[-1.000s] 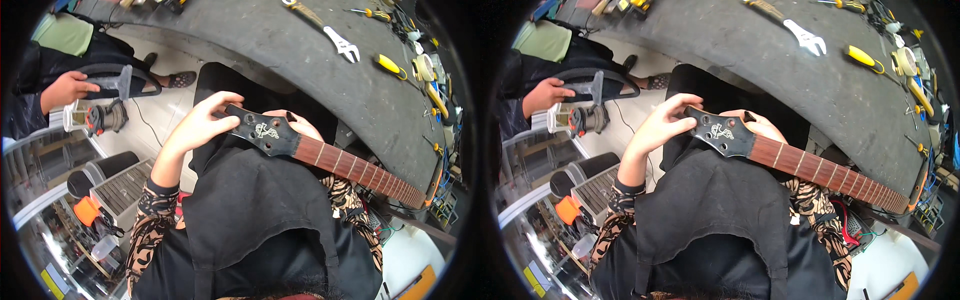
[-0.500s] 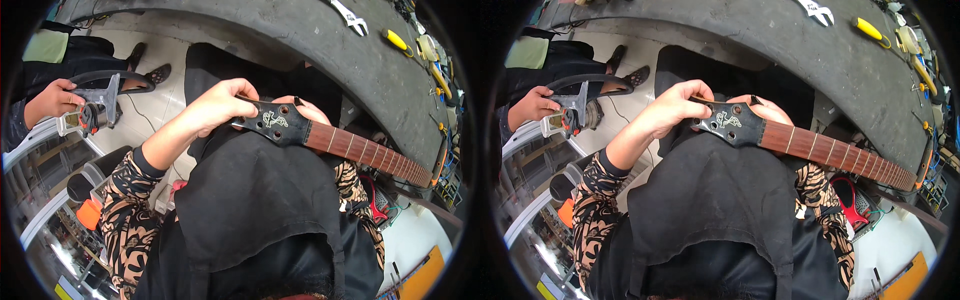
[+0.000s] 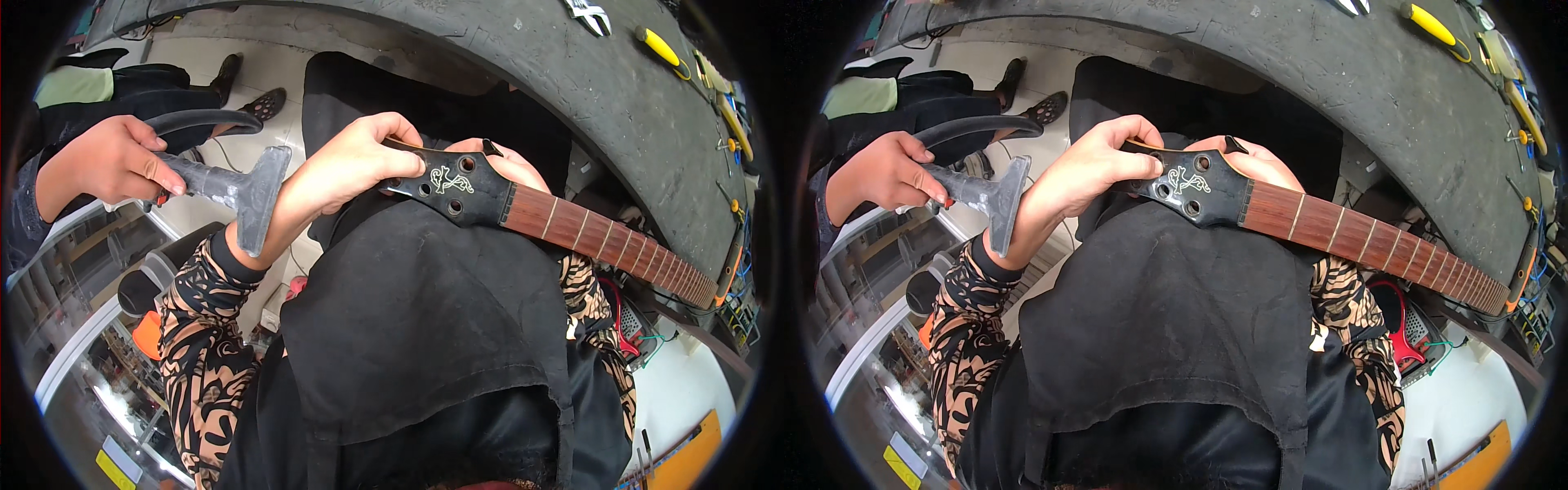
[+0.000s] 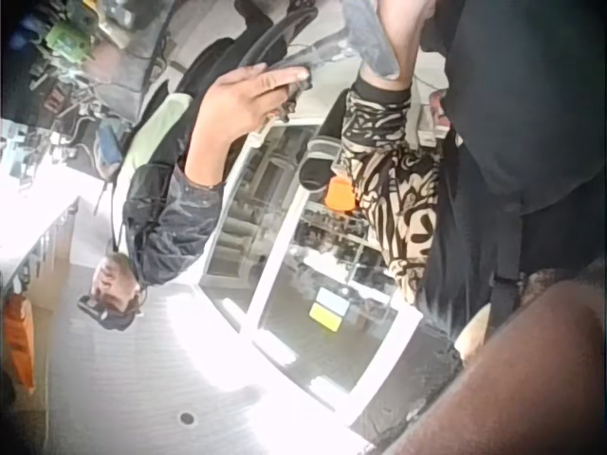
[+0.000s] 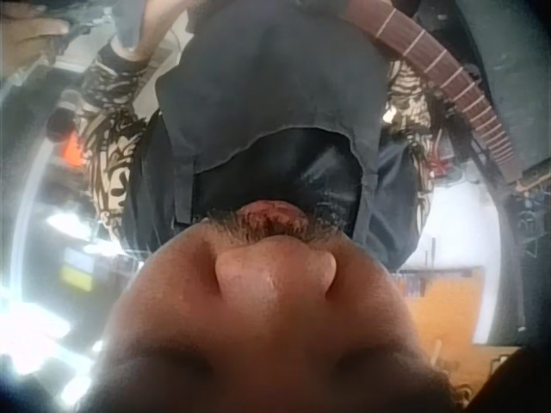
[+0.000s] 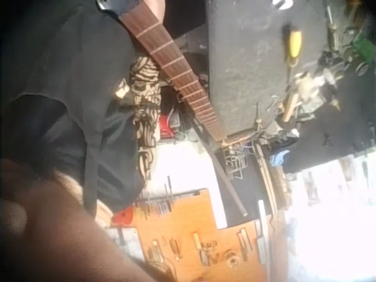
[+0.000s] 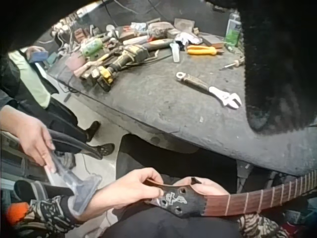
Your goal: The person is repairing the headstock of a guitar. They use an adjustable wrench to tighten the tuning pegs and then use a small tool to adjust the components on the headstock.
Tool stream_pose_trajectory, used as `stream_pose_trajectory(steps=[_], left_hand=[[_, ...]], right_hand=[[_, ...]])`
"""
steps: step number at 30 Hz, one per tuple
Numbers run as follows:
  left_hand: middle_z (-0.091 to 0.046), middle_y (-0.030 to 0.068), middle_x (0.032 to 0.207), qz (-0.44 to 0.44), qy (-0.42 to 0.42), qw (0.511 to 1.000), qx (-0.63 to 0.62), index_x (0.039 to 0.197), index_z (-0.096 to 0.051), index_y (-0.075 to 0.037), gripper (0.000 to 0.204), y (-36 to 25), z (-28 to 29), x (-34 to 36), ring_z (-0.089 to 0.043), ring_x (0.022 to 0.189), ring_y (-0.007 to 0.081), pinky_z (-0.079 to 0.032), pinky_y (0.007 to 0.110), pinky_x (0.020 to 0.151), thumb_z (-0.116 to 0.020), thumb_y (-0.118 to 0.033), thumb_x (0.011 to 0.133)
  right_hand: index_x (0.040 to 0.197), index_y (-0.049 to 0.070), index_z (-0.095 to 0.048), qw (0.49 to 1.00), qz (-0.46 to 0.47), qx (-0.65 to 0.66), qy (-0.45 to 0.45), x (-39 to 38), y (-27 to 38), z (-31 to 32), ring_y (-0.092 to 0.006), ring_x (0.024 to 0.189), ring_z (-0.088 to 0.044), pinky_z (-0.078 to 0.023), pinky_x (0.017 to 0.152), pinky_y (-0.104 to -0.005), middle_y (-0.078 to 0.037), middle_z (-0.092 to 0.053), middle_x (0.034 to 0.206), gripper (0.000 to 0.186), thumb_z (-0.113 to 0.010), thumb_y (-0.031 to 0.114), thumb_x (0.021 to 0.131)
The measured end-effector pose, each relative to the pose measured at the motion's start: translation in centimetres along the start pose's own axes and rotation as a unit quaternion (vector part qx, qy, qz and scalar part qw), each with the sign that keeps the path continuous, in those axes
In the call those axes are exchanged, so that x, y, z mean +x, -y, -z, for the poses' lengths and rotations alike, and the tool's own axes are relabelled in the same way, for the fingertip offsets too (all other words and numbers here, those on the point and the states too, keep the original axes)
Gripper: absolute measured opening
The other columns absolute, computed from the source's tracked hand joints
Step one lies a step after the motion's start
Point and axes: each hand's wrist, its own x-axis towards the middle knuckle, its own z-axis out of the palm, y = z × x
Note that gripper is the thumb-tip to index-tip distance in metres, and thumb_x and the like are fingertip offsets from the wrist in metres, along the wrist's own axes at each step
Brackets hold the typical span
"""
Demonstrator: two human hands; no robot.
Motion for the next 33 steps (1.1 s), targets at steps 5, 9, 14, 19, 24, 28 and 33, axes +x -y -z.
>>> stream_pose_trajectory(steps=[5, 9, 14, 19, 24, 28, 33], left_hand=[[-0.072, 0.0046, 0.099, -0.007, -0.014, 1.0, -0.004, 0.115, -0.069, 0.001, 0.029, 0.2, -0.3, -0.3, -0.067, 0.088, 0.01, -0.054, 0.027, 0.08, -0.079, -0.015, 0.093], [-0.071, 0.0029, 0.101, -0.013, 0.001, 1.0, -0.015, 0.114, -0.069, 0.0, 0.027, 0.2, 0.0, -0.4, -0.066, 0.092, 0.0093, -0.053, 0.027, 0.086, -0.078, -0.014, 0.093], [-0.069, 0.0024, 0.102, -0.028, 0.002, 1.0, 0.008, 0.113, -0.069, 0.0, 0.025, 0.4, 0.2, -0.5, -0.064, 0.096, 0.0099, -0.053, 0.028, 0.088, -0.077, -0.011, 0.091], [-0.069, 0.0031, 0.102, -0.029, -0.015, 0.999, 0.02, 0.111, -0.068, 0.001, 0.026, 0.5, -0.1, -0.4, -0.064, 0.096, 0.0102, -0.053, 0.028, 0.087, -0.078, -0.013, 0.091], [-0.069, 0.0037, 0.1, -0.023, -0.021, 0.999, 0.028, 0.111, -0.068, 0.001, 0.026, 0.4, -0.2, -0.3, -0.064, 0.094, 0.0105, -0.053, 0.028, 0.086, -0.077, -0.013, 0.092], [-0.07, 0.003, 0.099, -0.024, -0.028, 0.999, 0.035, 0.111, -0.069, 0.0, 0.031, 0.4, -0.6, -0.1, -0.064, 0.092, 0.0101, -0.052, 0.027, 0.084, -0.082, -0.025, 0.097], [-0.069, 0.0008, 0.101, -0.038, -0.022, 0.999, -0.015, 0.112, -0.07, -0.002, 0.039, 1.5, 0.1, -0.4, -0.062, 0.092, 0.0092, -0.051, 0.027, 0.084, -0.081, -0.038, 0.104]], right_hand=[[0.132, 0.0, -0.073, 1.0, -0.016, 0.006, -0.009, -0.5, 1.7, -1.9, -0.0118, 0.104, -0.076, -0.06, 0.096, -0.0263, -0.007, -0.079, 0.119, 0.032, -0.057, 0.012, 0.107], [0.132, -0.001, -0.074, 1.0, -0.014, -0.015, -0.005, -0.7, 2.0, -2.0, -0.0113, 0.104, -0.076, -0.059, 0.097, -0.0256, -0.007, -0.079, 0.119, 0.034, -0.056, 0.013, 0.107], [0.131, 0.0, -0.074, 0.999, -0.031, 0.025, -0.011, -0.8, 2.3, -2.2, -0.0111, 0.103, -0.077, -0.06, 0.096, -0.0258, -0.006, -0.08, 0.119, 0.033, -0.056, 0.012, 0.107], [0.133, 0.001, -0.073, 0.998, -0.034, 0.047, -0.003, -0.7, 2.0, -2.2, -0.0109, 0.102, -0.077, -0.061, 0.095, -0.0257, -0.006, -0.08, 0.119, 0.032, -0.056, 0.014, 0.109], [0.136, 0.001, -0.071, 0.999, -0.019, 0.049, 0.009, -0.7, 1.6, -2.3, -0.0107, 0.101, -0.077, -0.062, 0.093, -0.0255, -0.006, -0.079, 0.119, 0.033, -0.057, 0.017, 0.111], [0.136, 0.001, -0.071, 0.997, -0.008, 0.072, 0.012, -0.6, 1.8, -2.6, -0.0106, 0.1, -0.077, -0.062, 0.091, -0.0255, -0.006, -0.08, 0.117, 0.033, -0.056, 0.016, 0.11], [0.134, 0.001, -0.072, 0.997, -0.04, 0.072, -0.009, -0.7, 2.4, -3.0, -0.0105, 0.098, -0.078, -0.062, 0.09, -0.0245, -0.006, -0.08, 0.114, 0.032, -0.056, 0.014, 0.109]])
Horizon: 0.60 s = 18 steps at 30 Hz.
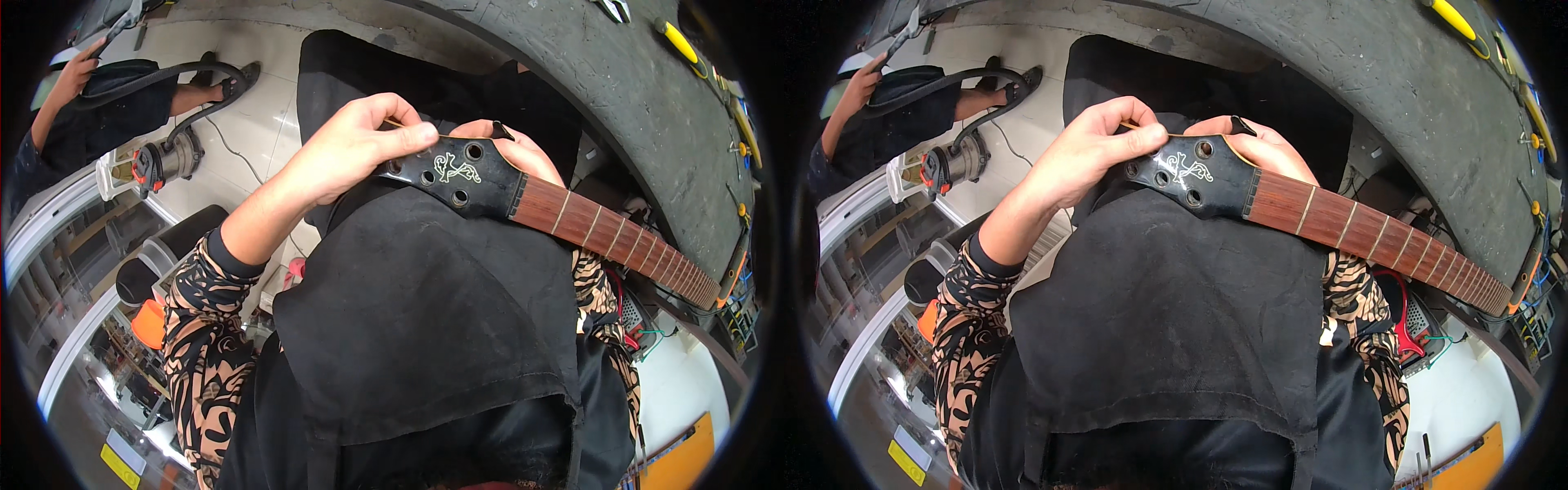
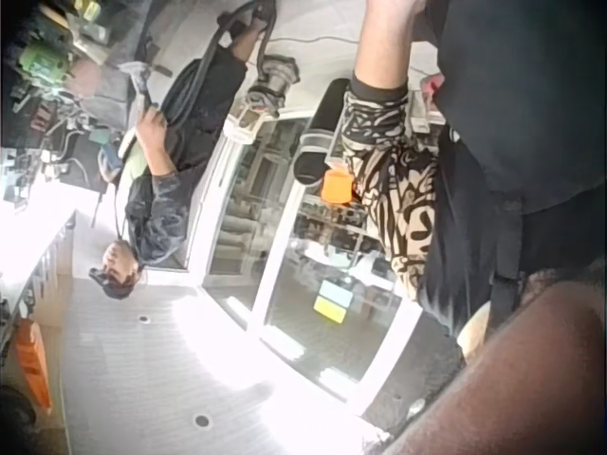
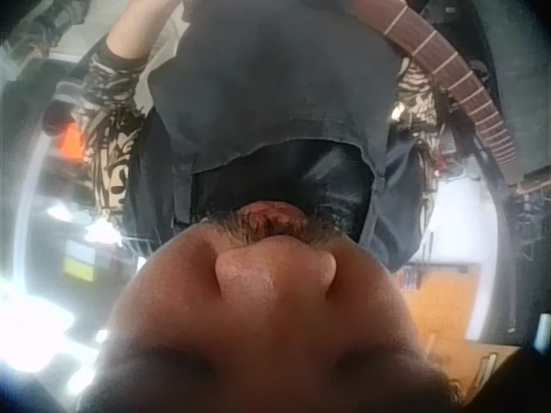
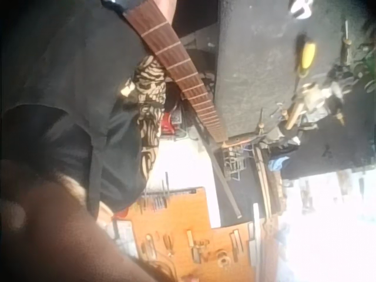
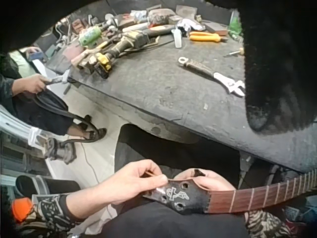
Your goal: The person is repairing the headstock of a guitar. They use an adjustable wrench to tighten the tuning pegs and then use a small tool to adjust the components on the headstock.
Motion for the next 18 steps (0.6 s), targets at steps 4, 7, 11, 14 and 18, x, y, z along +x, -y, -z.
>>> stream_pose_trajectory(steps=[4, 7, 11, 14, 18], left_hand=[[-0.067, -0.0008, 0.107, -0.037, -0.006, 0.999, -0.025, 0.115, -0.07, -0.004, 0.033, 0.3, 0.3, 0.0, -0.06, 0.1, 0.0088, -0.05, 0.029, 0.089, -0.08, -0.034, 0.105], [-0.067, -0.0008, 0.107, -0.107, -0.057, 0.972, 0.203, 0.116, -0.069, -0.003, 0.029, -0.8, -1.0, -1.1, -0.06, 0.101, 0.0091, -0.05, 0.029, 0.091, -0.076, -0.03, 0.108], [-0.067, -0.0014, 0.106, -0.134, -0.071, 0.982, 0.115, 0.119, -0.068, -0.003, 0.024, 0.4, -0.1, -0.3, -0.061, 0.102, 0.0089, -0.05, 0.027, 0.091, -0.076, -0.022, 0.107], [-0.067, 0.0013, 0.117, -0.159, -0.08, 0.98, 0.084, 0.128, -0.065, -0.003, 0.029, 1.1, -0.5, -0.3, -0.062, 0.11, 0.0101, -0.051, 0.028, 0.096, -0.076, -0.018, 0.107], [-0.065, 0.0041, 0.125, -0.182, -0.051, 0.979, 0.075, 0.136, -0.062, -0.002, 0.036, 1.6, 0.0, -0.7, -0.061, 0.124, 0.014, -0.05, 0.03, 0.107, -0.075, -0.012, 0.104]], right_hand=[[0.131, 0.001, -0.073, 1.0, 0.007, 0.026, 0.003, -0.1, -0.8, 1.4, -0.0107, 0.099, -0.078, -0.063, 0.09, -0.025, -0.007, -0.08, 0.114, 0.031, -0.056, 0.013, 0.109], [0.131, 0.001, -0.072, 1.0, 0.015, 0.026, 0.009, 0.1, -0.5, 0.9, -0.0113, 0.099, -0.078, -0.063, 0.091, -0.0266, -0.008, -0.08, 0.115, 0.03, -0.055, 0.012, 0.109], [0.132, 0.0, -0.071, 0.999, 0.031, 0.032, 0.014, 0.3, -0.7, 1.1, -0.0129, 0.101, -0.078, -0.064, 0.092, -0.0283, -0.009, -0.079, 0.118, 0.029, -0.056, 0.013, 0.11], [0.131, 0.0, -0.07, 0.997, 0.036, 0.067, 0.014, 0.3, -1.2, 2.0, -0.014, 0.102, -0.078, -0.063, 0.092, -0.0292, -0.009, -0.078, 0.119, 0.028, -0.057, 0.015, 0.111], [0.13, 0.0, -0.07, 0.998, 0.048, 0.032, 0.012, -0.1, -0.7, 1.0, -0.0142, 0.101, -0.077, -0.063, 0.092, -0.0302, -0.009, -0.078, 0.117, 0.027, -0.059, 0.016, 0.111]])
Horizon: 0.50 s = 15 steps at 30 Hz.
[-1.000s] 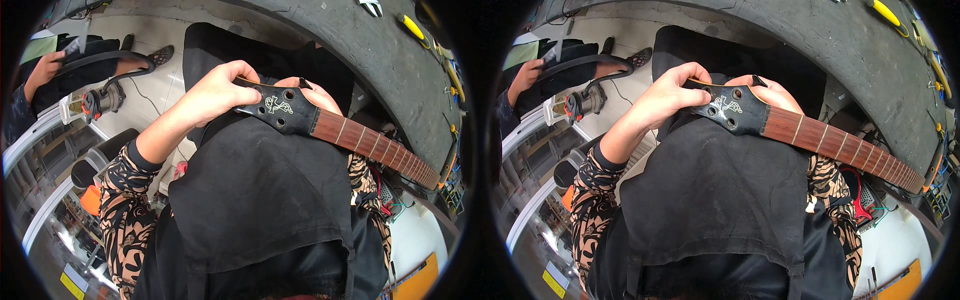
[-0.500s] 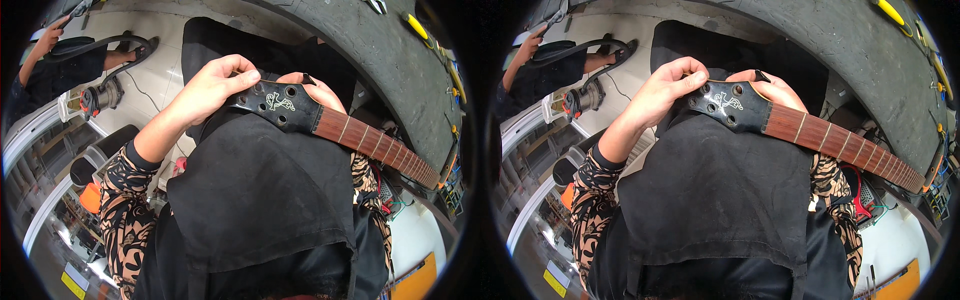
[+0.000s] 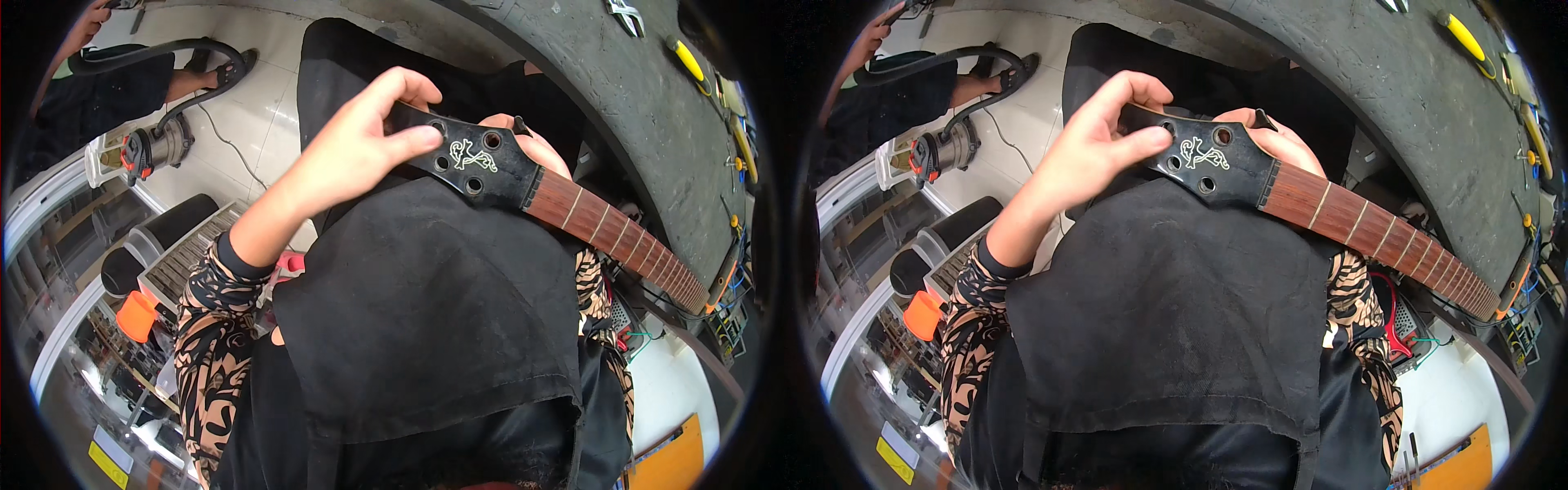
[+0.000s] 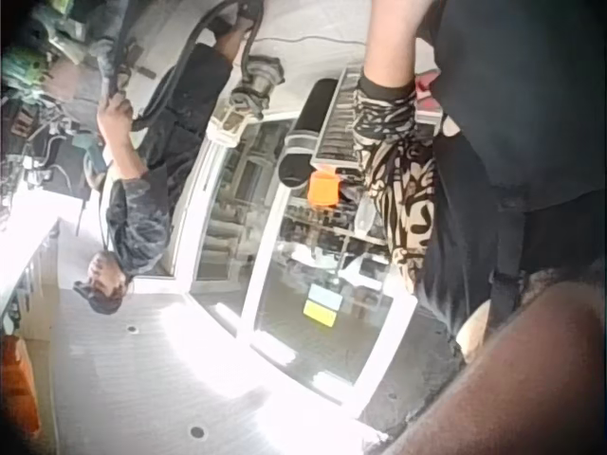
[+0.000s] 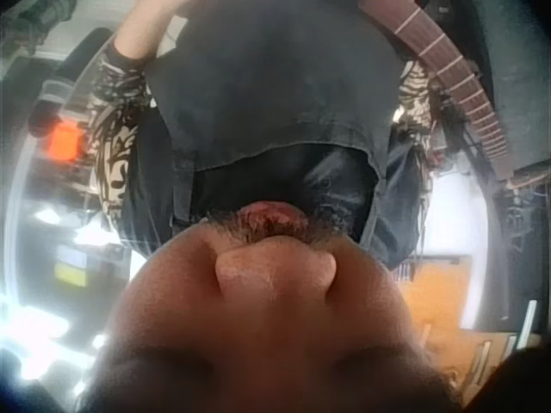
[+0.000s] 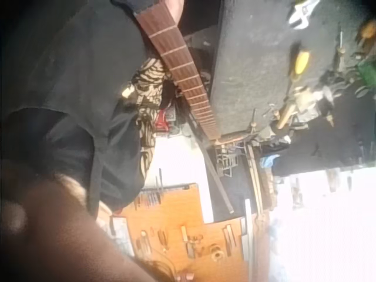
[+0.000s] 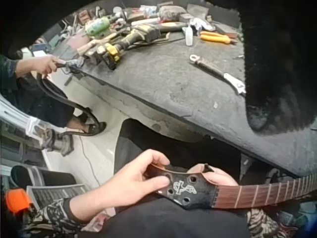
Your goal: The person is repairing the headstock of a guitar. They use an adjustable wrench to tighten the tuning pegs and then use a small tool to adjust the components on the headstock.
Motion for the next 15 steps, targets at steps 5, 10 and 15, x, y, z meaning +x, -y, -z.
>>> stream_pose_trajectory(steps=[5, 10, 15], left_hand=[[-0.066, 0.0024, 0.125, 0.048, 0.001, 0.999, 0.016, 0.134, -0.063, -0.003, 0.04, -1.2, 0.4, -0.1, -0.062, 0.121, 0.0134, -0.051, 0.03, 0.104, -0.081, -0.017, 0.1], [-0.07, 0.0034, 0.105, -0.039, -0.064, 0.996, -0.05, 0.121, -0.066, -0.002, 0.013, -0.3, -0.4, 1.8, -0.066, 0.103, 0.0125, -0.053, 0.029, 0.093, -0.061, -0.01, 0.112], [-0.068, 0.0041, 0.113, -0.045, -0.045, 0.993, -0.095, 0.13, -0.063, -0.001, 0.026, -2.7, 1.0, 2.2, -0.065, 0.11, 0.0141, -0.053, 0.031, 0.097, -0.068, -0.015, 0.108]], right_hand=[[0.13, 0.001, -0.069, 1.0, -0.008, -0.009, 0.013, 0.3, 0.1, 0.7, -0.0132, 0.101, -0.076, -0.061, 0.093, -0.0286, -0.008, -0.078, 0.116, 0.027, -0.059, 0.018, 0.112], [0.131, 0.001, -0.069, 0.991, 0.008, -0.13, -0.028, 0.4, -0.1, 3.8, -0.0146, 0.111, -0.074, -0.059, 0.099, -0.0293, -0.009, -0.077, 0.12, 0.031, -0.056, 0.024, 0.114], [0.142, 0.009, -0.066, 0.46, 0.137, -0.872, -0.091, -9.1, -0.7, 4.6, -0.0391, 0.122, -0.071, -0.056, 0.103, -0.0455, -0.017, -0.073, 0.132, 0.037, -0.059, 0.025, 0.109]])
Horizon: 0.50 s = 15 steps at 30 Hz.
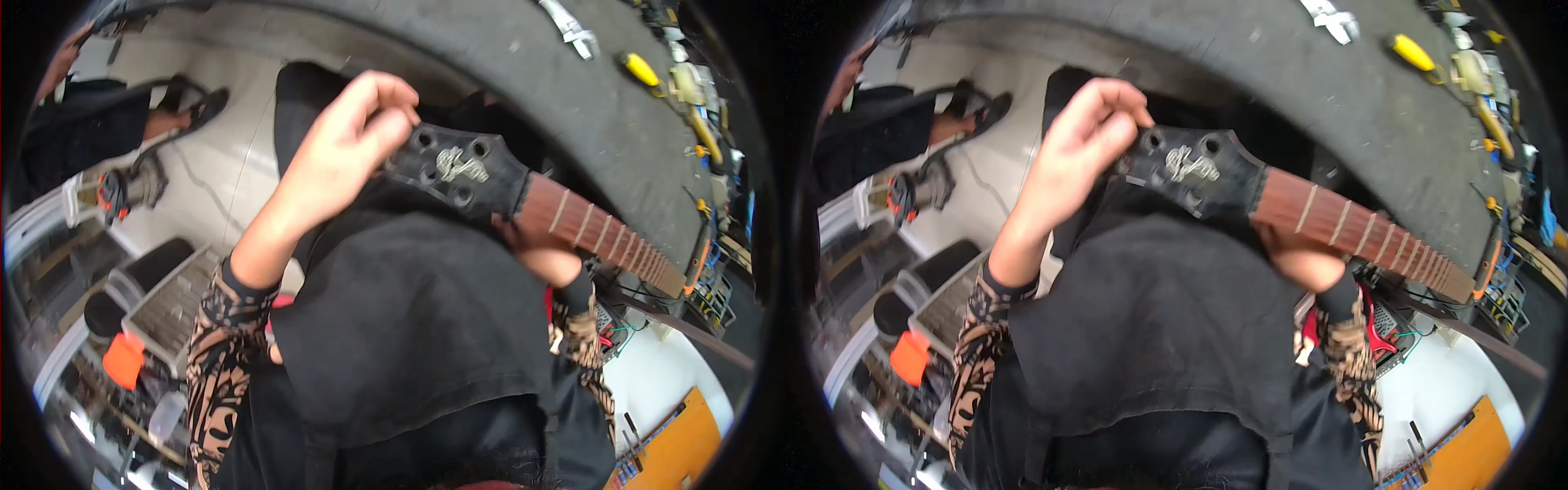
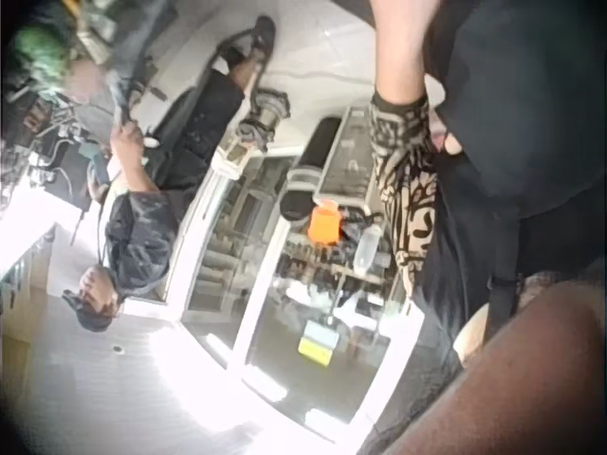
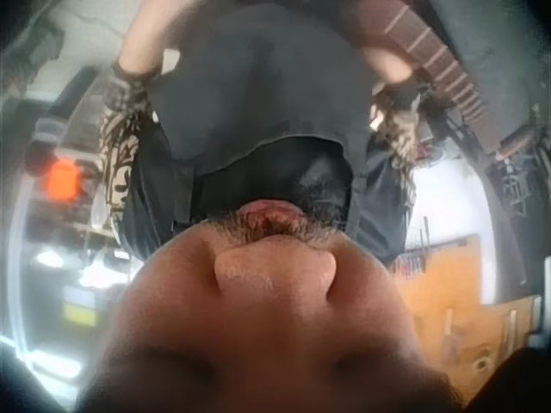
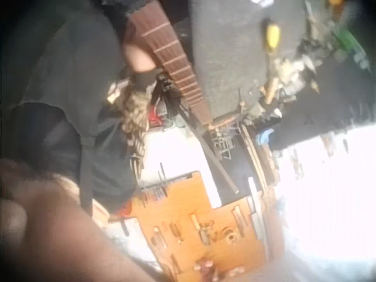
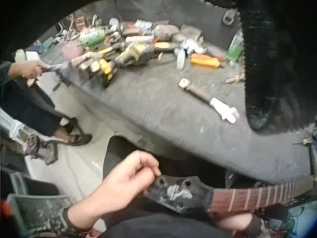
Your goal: The person is repairing the headstock of a guitar. They use an adjustable wrench to tighten the tuning pegs and then use a small tool to adjust the components on the headstock.
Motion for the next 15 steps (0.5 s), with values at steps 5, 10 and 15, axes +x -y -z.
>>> stream_pose_trajectory(steps=[5, 10, 15], left_hand=[[-0.057, 0.015, 0.137, -0.143, 0.142, 0.924, 0.324, 0.146, -0.06, -0.01, 0.084, -3.2, 1.4, -0.3, -0.064, 0.127, 0.038, -0.055, 0.046, 0.108, -0.099, -0.025, 0.073], [-0.063, 0.0154, 0.136, -0.226, 0.113, 0.88, 0.402, 0.145, -0.065, -0.009, 0.08, -6.1, 0.9, 1.9, -0.068, 0.121, 0.04, -0.056, 0.046, 0.103, -0.096, -0.016, 0.072], [-0.067, 0.0152, 0.136, -0.334, 0.029, 0.868, 0.366, 0.14, -0.068, -0.005, 0.071, -6.5, 1.1, 6.4, -0.065, 0.129, 0.0365, -0.051, 0.044, 0.112, -0.092, -0.01, 0.073]], right_hand=[[0.117, 0.004, -0.068, 0.832, -0.131, 0.322, 0.432, -1.0, 4.2, 19.0, -0.0394, 0.1, -0.076, -0.058, 0.086, -0.0451, -0.022, -0.076, 0.104, 0.023, -0.07, 0.025, 0.108], [0.113, 0.006, -0.071, 0.955, -0.036, 0.292, -0.023, 0.2, -3.5, 27.7, -0.0136, 0.076, -0.062, -0.05, 0.065, -0.0281, -0.002, -0.064, 0.088, 0.023, -0.07, 0.029, 0.108], [0.102, 0.001, -0.06, 0.979, -0.197, -0.012, -0.046, 15.9, -16.0, 30.5, -0.0194, 0.076, -0.067, -0.053, 0.07, -0.0334, -0.009, -0.07, 0.084, 0.033, -0.066, 0.032, 0.11]])
